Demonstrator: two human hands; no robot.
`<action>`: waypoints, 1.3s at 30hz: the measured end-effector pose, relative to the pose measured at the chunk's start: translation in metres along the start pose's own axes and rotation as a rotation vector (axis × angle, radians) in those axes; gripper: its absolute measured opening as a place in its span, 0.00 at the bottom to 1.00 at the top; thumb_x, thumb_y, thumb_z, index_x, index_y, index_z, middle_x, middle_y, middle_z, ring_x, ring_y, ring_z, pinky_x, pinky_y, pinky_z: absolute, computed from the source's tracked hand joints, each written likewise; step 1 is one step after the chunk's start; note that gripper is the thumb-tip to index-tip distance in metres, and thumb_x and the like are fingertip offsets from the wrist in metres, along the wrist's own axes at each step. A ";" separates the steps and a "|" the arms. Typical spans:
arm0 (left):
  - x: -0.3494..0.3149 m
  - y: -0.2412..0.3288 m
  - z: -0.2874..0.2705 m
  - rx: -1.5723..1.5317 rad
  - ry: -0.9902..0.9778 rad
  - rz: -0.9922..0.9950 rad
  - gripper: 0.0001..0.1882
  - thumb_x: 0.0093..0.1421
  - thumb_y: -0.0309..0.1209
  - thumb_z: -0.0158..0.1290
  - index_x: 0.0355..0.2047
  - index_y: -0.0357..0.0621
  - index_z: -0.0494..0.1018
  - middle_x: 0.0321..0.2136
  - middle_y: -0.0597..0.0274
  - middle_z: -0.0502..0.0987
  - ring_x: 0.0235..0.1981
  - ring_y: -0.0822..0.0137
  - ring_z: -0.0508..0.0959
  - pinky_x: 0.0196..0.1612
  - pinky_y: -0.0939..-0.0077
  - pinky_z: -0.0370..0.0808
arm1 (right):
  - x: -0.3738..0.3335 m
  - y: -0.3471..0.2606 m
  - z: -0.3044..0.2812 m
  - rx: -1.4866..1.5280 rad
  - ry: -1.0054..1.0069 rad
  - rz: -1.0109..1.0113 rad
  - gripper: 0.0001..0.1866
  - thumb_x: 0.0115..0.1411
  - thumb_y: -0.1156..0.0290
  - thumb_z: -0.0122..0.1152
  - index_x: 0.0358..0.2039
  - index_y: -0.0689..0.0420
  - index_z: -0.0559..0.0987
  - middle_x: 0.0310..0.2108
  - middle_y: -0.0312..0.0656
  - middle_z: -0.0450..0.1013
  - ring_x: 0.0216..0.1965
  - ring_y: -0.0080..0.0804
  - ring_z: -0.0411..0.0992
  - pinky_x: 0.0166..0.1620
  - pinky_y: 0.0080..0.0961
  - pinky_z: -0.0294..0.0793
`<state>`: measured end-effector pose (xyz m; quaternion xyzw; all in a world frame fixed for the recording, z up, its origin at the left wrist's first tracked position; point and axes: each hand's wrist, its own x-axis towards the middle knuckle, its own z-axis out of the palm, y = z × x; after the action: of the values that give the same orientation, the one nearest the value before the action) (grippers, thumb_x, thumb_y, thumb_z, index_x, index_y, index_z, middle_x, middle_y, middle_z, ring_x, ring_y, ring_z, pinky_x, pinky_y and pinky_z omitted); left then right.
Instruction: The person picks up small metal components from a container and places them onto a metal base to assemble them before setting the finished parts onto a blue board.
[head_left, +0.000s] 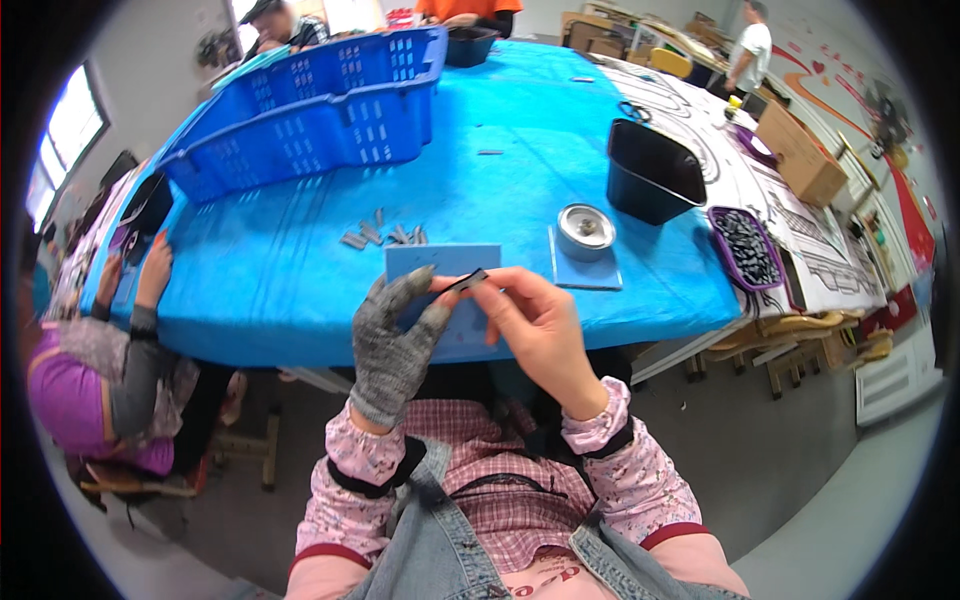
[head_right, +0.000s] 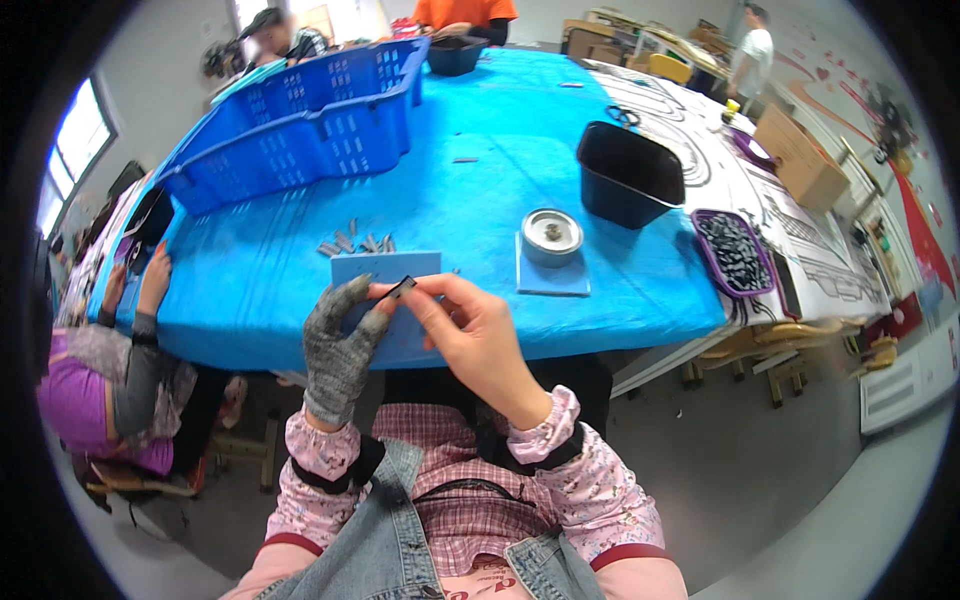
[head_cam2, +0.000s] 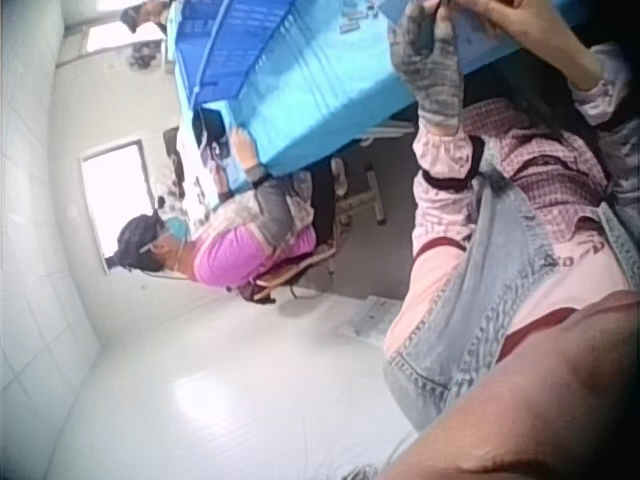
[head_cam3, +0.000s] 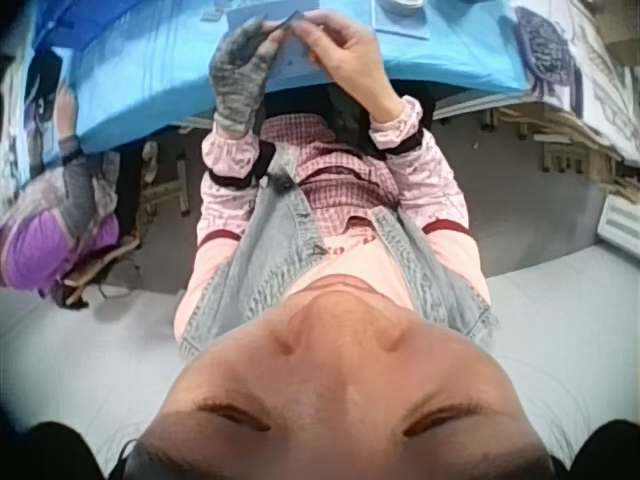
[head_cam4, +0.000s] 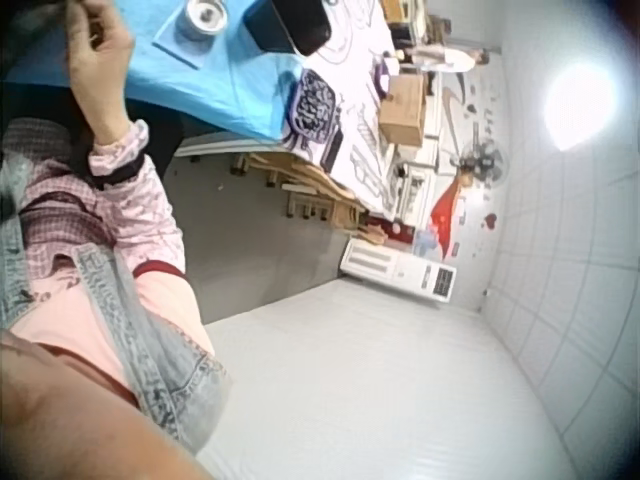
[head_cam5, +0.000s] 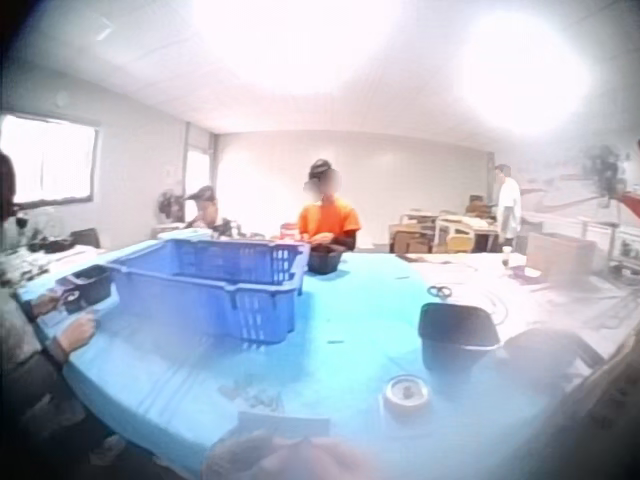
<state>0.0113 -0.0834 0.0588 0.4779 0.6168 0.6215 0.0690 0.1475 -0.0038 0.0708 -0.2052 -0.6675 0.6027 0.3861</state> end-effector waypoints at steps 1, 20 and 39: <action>0.001 -0.002 -0.001 0.024 -0.001 0.050 0.11 0.50 0.24 0.59 0.35 0.39 0.75 0.31 0.62 0.79 0.35 0.66 0.76 0.43 0.71 0.71 | -0.001 -0.005 -0.002 0.011 -0.018 0.023 0.09 0.61 0.68 0.54 0.36 0.60 0.77 0.22 0.30 0.70 0.20 0.14 0.66 0.23 0.11 0.61; -0.001 0.020 0.000 -0.027 -0.105 0.127 0.09 0.50 0.24 0.59 0.34 0.39 0.76 0.30 0.58 0.76 0.32 0.66 0.77 0.35 0.76 0.74 | -0.005 -0.011 -0.009 -0.394 0.158 -0.338 0.05 0.52 0.72 0.64 0.28 0.57 0.78 0.30 0.33 0.66 0.23 0.16 0.60 0.24 0.13 0.58; 0.003 0.026 0.003 -0.053 -0.124 0.115 0.12 0.47 0.25 0.61 0.33 0.39 0.76 0.29 0.59 0.77 0.30 0.65 0.78 0.34 0.74 0.74 | -0.005 -0.018 -0.015 -0.462 0.202 -0.409 0.06 0.51 0.71 0.64 0.30 0.57 0.79 0.30 0.34 0.66 0.26 0.19 0.61 0.27 0.15 0.58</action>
<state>0.0255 -0.0853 0.0811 0.5480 0.5662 0.6100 0.0839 0.1655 -0.0012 0.0863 -0.2078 -0.7724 0.3218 0.5067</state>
